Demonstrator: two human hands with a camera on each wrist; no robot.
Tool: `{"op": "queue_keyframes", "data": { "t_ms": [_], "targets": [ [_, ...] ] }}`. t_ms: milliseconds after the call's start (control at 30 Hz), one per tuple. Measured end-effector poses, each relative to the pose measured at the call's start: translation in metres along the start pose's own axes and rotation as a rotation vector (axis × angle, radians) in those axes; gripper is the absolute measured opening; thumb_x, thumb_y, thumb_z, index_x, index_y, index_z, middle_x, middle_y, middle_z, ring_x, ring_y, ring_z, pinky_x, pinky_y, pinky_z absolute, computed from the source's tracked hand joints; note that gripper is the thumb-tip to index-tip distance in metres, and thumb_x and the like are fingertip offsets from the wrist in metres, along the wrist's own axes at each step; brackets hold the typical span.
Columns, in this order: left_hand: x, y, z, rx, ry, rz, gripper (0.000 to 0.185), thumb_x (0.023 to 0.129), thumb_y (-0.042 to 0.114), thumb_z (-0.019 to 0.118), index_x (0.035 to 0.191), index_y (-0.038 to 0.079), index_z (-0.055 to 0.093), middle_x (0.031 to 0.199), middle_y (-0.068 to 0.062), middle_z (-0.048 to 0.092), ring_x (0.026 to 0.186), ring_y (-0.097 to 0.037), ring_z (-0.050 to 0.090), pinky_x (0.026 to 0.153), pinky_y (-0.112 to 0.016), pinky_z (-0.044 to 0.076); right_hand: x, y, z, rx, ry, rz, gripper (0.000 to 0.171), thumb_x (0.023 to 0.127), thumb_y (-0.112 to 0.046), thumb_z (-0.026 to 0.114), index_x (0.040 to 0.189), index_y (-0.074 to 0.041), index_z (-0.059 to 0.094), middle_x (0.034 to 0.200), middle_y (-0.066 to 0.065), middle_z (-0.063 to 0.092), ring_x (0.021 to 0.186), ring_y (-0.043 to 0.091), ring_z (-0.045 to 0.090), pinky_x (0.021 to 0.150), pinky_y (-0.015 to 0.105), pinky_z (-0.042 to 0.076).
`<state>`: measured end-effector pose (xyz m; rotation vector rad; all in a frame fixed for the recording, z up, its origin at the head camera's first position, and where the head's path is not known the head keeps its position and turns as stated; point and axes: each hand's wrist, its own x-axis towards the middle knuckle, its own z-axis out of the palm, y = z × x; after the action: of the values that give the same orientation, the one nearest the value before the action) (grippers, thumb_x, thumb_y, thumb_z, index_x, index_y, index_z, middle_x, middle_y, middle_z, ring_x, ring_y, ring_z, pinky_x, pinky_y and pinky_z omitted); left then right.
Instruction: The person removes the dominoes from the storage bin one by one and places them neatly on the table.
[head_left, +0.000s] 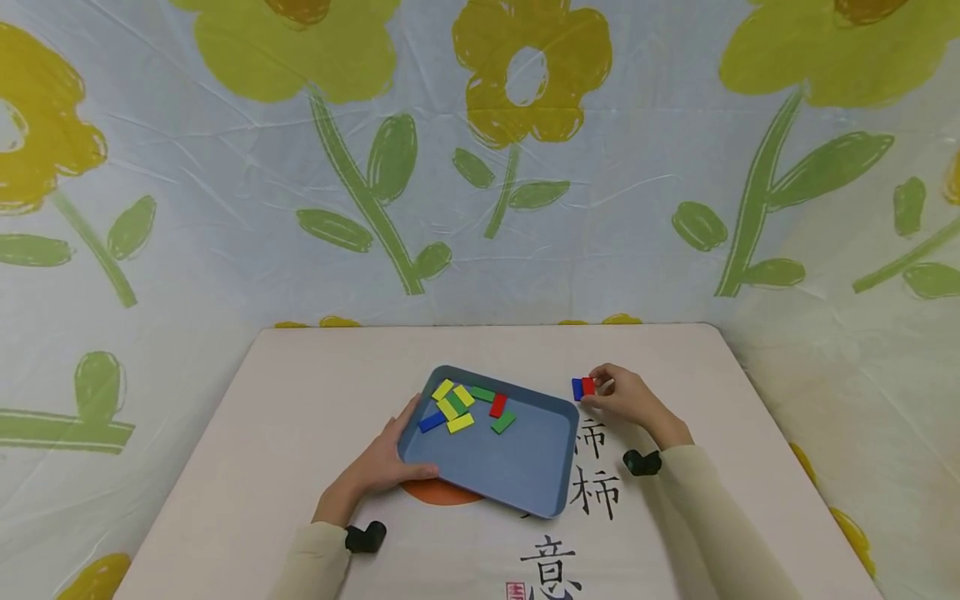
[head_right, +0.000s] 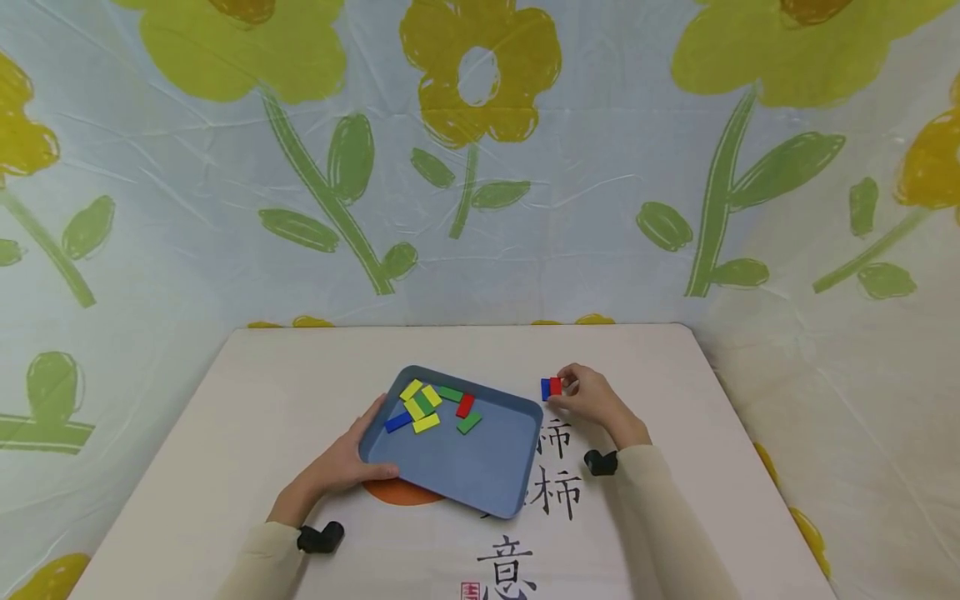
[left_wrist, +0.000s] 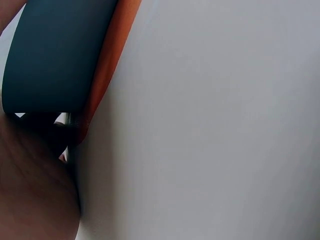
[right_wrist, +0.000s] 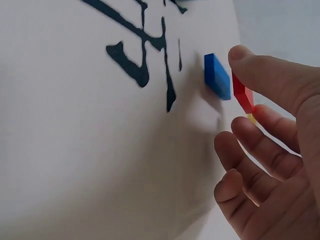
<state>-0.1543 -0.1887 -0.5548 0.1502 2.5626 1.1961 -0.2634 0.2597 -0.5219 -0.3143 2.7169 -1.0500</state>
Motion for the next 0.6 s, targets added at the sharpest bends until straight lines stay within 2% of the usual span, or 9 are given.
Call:
{"op": "queue_keyframes", "data": {
  "t_ms": [167, 600],
  "targets": [
    [0.000, -0.002, 0.001, -0.006, 0.000, 0.007, 0.118, 0.076, 0.059, 0.085, 0.163, 0.049, 0.006, 0.173, -0.014, 0.014, 0.158, -0.049, 0.002, 0.115, -0.078, 0.021, 0.001, 0.005, 0.001, -0.024, 0.009, 0.014, 0.050, 0.088, -0.025, 0.083, 0.124, 0.000, 0.060, 0.110, 0.014, 0.063, 0.101, 0.029, 0.062, 0.092, 0.046, 0.057],
    [-0.001, -0.001, 0.000, -0.008, -0.001, 0.017, 0.118, 0.076, 0.057, 0.085, 0.164, 0.048, 0.006, 0.173, -0.012, 0.014, 0.157, -0.050, 0.001, 0.115, -0.078, 0.021, 0.008, 0.014, 0.004, -0.057, 0.023, -0.049, 0.046, 0.087, -0.020, 0.084, 0.120, 0.003, 0.062, 0.104, 0.014, 0.062, 0.093, 0.027, 0.059, 0.086, 0.042, 0.055]
  ]
}}
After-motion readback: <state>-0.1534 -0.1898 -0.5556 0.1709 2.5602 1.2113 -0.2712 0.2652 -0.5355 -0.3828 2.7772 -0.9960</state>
